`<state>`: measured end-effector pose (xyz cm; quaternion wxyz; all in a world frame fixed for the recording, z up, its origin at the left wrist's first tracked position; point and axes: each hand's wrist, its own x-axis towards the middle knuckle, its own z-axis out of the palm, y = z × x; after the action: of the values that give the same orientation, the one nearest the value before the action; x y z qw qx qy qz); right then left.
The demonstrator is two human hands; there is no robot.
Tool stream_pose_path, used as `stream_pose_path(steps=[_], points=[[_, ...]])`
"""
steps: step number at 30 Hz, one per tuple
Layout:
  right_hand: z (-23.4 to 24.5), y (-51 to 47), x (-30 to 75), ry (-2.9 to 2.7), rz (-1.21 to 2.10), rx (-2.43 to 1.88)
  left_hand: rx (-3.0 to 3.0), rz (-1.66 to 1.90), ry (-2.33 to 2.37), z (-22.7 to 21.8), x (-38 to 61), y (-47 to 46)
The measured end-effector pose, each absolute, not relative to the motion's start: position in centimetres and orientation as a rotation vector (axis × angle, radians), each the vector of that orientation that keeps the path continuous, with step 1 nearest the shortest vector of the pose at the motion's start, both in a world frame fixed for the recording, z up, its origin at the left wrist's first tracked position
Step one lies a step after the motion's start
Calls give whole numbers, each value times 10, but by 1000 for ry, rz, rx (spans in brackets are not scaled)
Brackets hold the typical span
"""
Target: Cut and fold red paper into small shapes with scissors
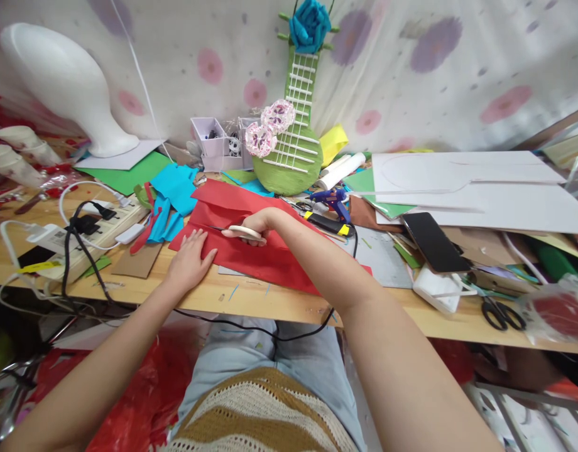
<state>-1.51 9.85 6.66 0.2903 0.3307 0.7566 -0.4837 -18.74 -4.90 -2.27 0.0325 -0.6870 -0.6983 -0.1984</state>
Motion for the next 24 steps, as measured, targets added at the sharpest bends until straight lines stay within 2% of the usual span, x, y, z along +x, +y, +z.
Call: stream_pose_path(steps=[24], points=[[75, 92, -32, 2039, -1312, 833, -2063, -747, -2183, -20, -185, -52]])
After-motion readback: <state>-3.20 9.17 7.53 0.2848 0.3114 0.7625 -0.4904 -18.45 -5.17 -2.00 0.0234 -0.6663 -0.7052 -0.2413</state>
